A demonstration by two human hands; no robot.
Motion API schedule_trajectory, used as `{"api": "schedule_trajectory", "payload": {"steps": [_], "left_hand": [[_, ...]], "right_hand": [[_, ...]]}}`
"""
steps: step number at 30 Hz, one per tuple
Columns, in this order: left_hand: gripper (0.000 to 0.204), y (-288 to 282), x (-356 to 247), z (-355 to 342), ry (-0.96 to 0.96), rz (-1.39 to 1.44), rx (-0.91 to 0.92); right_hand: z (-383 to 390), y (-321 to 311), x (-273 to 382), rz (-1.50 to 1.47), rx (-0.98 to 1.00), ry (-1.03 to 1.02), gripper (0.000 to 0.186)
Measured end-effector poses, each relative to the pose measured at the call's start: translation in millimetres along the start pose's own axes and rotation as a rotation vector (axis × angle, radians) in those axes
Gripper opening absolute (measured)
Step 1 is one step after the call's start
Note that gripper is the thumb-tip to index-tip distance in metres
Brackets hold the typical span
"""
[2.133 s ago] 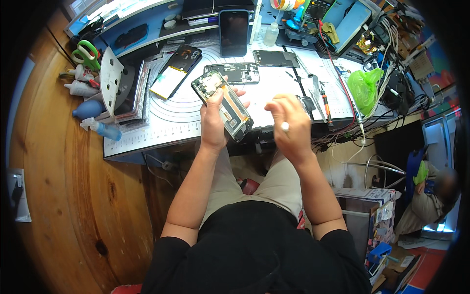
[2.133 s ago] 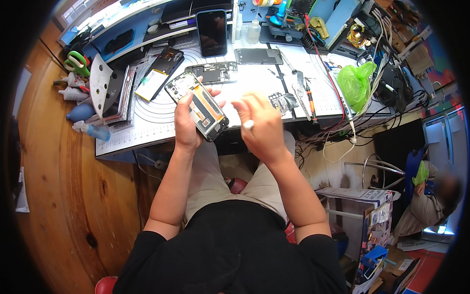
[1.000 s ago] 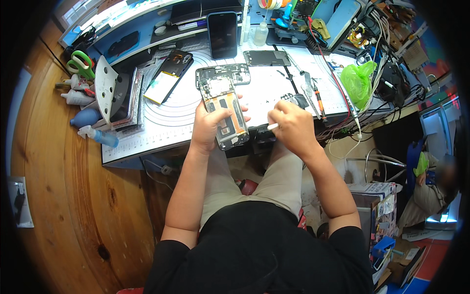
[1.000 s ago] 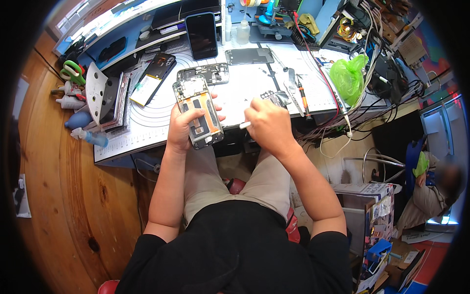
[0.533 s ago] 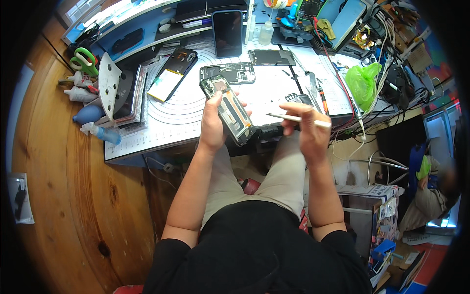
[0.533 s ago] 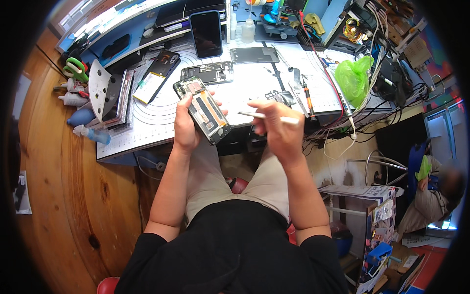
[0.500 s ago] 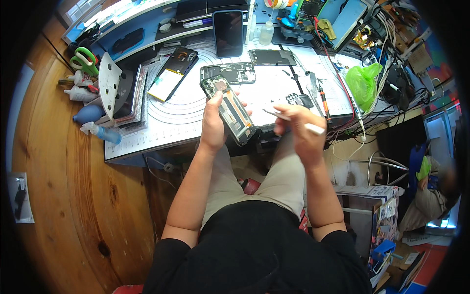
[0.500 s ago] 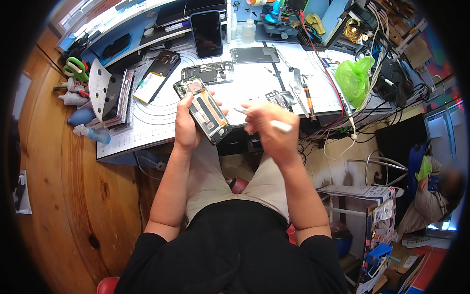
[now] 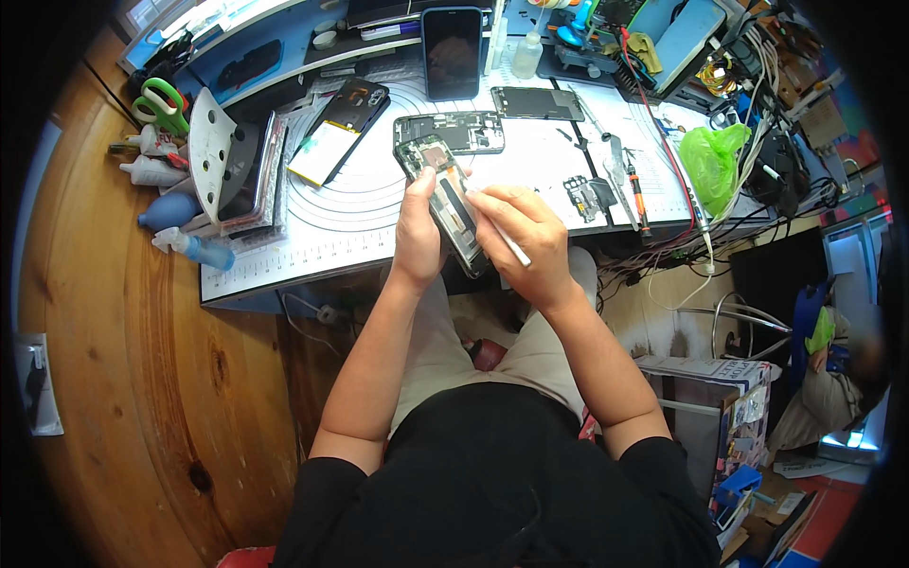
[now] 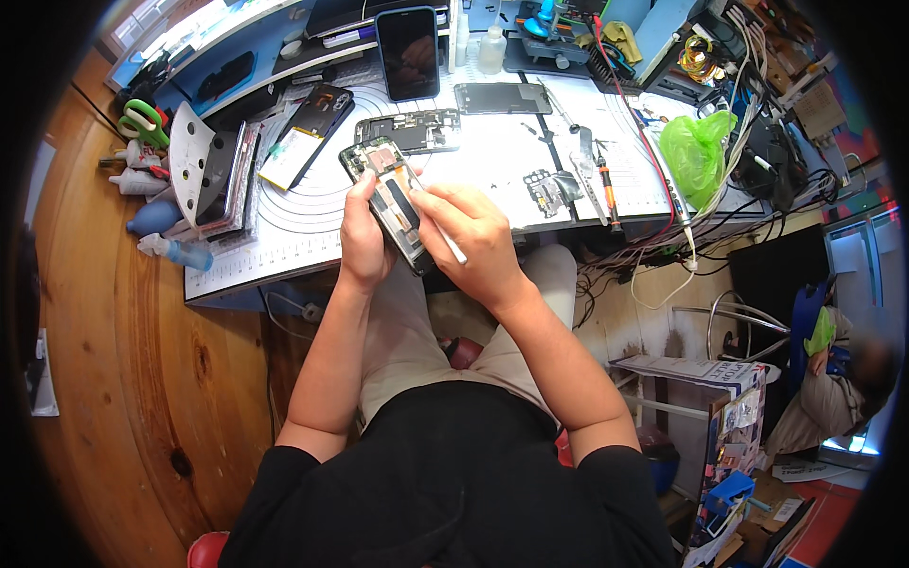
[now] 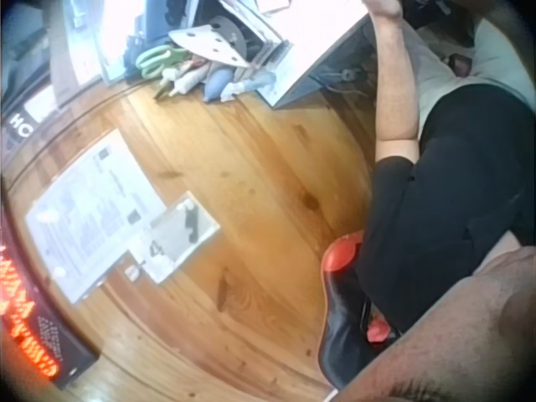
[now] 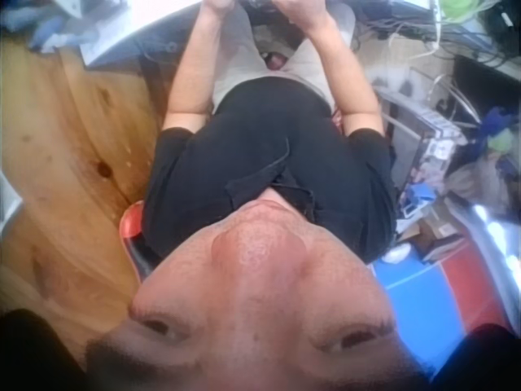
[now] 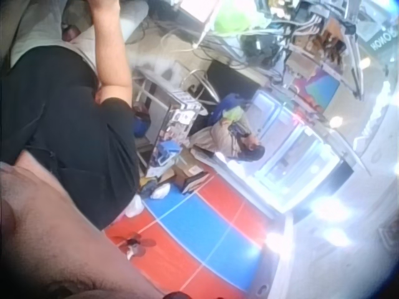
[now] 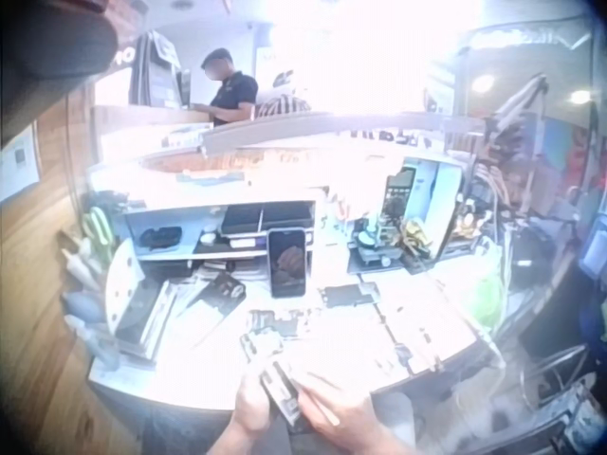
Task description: The person disassembles a mobile phone using a plastic tool to pry internal components. The person detaches ribbons and separates layers of the device while working at a bench with various parts and tools.
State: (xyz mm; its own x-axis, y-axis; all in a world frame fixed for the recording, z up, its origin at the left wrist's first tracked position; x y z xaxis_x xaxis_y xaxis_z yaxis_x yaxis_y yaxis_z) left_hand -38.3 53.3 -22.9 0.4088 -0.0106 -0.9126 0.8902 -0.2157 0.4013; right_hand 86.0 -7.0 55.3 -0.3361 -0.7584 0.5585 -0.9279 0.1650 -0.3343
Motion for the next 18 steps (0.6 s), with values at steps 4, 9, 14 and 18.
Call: {"api": "schedule_trajectory", "payload": {"steps": [4, 9, 14, 18], "left_hand": [[0.056, 2, 0, 1, -0.022, 0.024, -0.017], [0.054, 5, 1, 0, -0.053, 0.069, 0.04], [0.056, -3, 4, -3, -0.018, 0.012, 0.0], [0.055, -3, 4, -3, -0.003, 0.016, -0.003]], "right_hand": [[1, 0, 3, 0.013, 0.049, -0.055, 0.032], [4, -4, 12, 0.011, 0.082, -0.086, 0.034], [-3, -1, 5, 0.044, 0.048, -0.018, 0.032], [-7, 2, 4, 0.044, 0.045, -0.004, 0.032]]}}
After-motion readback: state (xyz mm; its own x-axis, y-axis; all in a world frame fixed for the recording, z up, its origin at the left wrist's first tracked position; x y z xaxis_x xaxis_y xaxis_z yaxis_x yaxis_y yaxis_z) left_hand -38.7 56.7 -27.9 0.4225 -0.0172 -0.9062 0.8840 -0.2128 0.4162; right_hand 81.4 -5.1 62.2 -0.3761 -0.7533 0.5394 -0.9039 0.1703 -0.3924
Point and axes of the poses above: each hand's wrist, its own z-axis away from the middle knuckle, its own y-axis out of the palm, x = y × z, the point moved 7 cm from there along -z, towards the middle knuckle, and after that the axes turned 14 degrees about -z, right-handed, at the moved point
